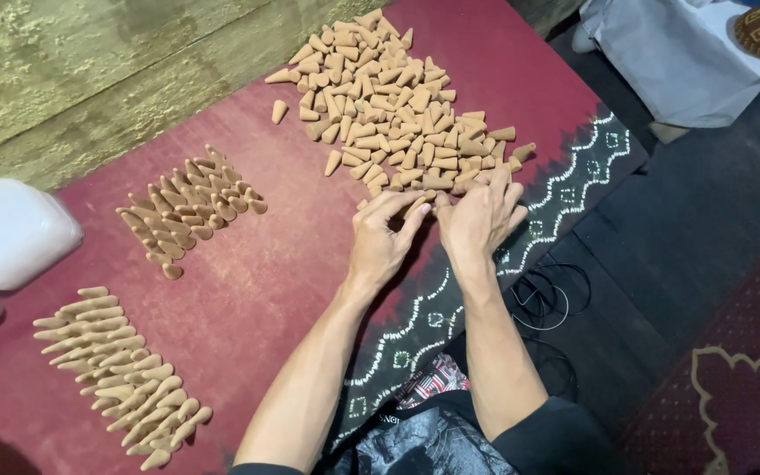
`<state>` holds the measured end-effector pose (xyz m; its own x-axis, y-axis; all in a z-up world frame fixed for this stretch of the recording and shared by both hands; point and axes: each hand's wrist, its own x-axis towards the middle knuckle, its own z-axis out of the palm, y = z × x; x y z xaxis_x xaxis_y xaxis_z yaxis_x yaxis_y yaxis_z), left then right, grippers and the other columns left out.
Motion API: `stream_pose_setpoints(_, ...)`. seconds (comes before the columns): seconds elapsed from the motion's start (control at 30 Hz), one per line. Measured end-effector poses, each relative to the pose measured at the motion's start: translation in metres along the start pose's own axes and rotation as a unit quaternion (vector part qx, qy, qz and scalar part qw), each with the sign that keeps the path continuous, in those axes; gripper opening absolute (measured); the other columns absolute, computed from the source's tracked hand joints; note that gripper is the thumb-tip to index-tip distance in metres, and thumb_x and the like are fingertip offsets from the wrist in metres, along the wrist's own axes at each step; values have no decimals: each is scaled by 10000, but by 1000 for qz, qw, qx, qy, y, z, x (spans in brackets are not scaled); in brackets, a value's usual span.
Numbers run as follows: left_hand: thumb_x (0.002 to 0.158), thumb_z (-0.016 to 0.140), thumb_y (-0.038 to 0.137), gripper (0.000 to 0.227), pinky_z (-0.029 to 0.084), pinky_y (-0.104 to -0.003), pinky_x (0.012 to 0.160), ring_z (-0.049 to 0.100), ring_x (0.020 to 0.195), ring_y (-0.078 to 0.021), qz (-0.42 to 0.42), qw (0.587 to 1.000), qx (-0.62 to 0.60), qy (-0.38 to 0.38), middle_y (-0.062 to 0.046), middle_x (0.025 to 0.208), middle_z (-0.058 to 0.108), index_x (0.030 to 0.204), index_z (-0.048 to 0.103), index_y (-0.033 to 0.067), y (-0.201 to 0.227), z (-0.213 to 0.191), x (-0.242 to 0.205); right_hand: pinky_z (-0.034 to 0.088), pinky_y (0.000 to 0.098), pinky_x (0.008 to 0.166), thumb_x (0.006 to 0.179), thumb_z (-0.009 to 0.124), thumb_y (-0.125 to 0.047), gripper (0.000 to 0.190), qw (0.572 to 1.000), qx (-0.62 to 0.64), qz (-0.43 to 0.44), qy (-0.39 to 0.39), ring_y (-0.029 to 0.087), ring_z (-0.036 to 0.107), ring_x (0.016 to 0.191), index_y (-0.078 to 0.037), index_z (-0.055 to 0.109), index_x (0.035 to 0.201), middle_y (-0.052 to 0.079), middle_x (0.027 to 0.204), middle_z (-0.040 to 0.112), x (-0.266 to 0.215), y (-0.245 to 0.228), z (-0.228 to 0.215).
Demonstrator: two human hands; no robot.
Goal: Arranging incense cones into organized rows and grids on a work surface.
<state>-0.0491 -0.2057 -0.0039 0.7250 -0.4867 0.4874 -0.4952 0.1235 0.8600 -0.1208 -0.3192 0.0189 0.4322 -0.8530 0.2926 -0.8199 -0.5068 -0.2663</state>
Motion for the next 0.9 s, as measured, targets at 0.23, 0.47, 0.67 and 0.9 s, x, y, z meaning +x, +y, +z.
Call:
stream_pose_setpoints(0.23,901,804,163,156,600,-390,756,756,888,-299,2,1000,2,-2,-78,924,772,1056,799,150,-3,0,-1,401,482,900,725,835,-319,193,1000,-8,-16,-15,295,480,1101,-189,787,860,17,1089,521,7,6,12)
stream_pose_setpoints(0.47,897,803,160,167,602,-382,744,755,879,-291,3,1000,18,-10,-67,923,769,1063,799,162,-2,0,0,393,448,885,687,847,-274,203,999,21,-37,34,286,484,1081,-194,759,851,5,1052,509,7,13,22)
stream_pose_setpoints(0.67,894,803,149,176,603,-385,739,754,877,-295,2,1000,19,-16,-73,922,767,1069,799,161,-1,0,1,407,436,860,642,860,-236,284,991,62,-75,91,280,510,1036,-207,752,902,5,1032,522,6,16,27)
stream_pose_setpoints(0.9,916,787,159,166,603,-386,747,755,893,-298,2,1000,19,-15,-82,941,770,1082,793,154,2,0,1,396,383,813,719,831,-195,173,970,101,-152,159,205,521,958,-232,765,874,-39,987,529,13,30,34)
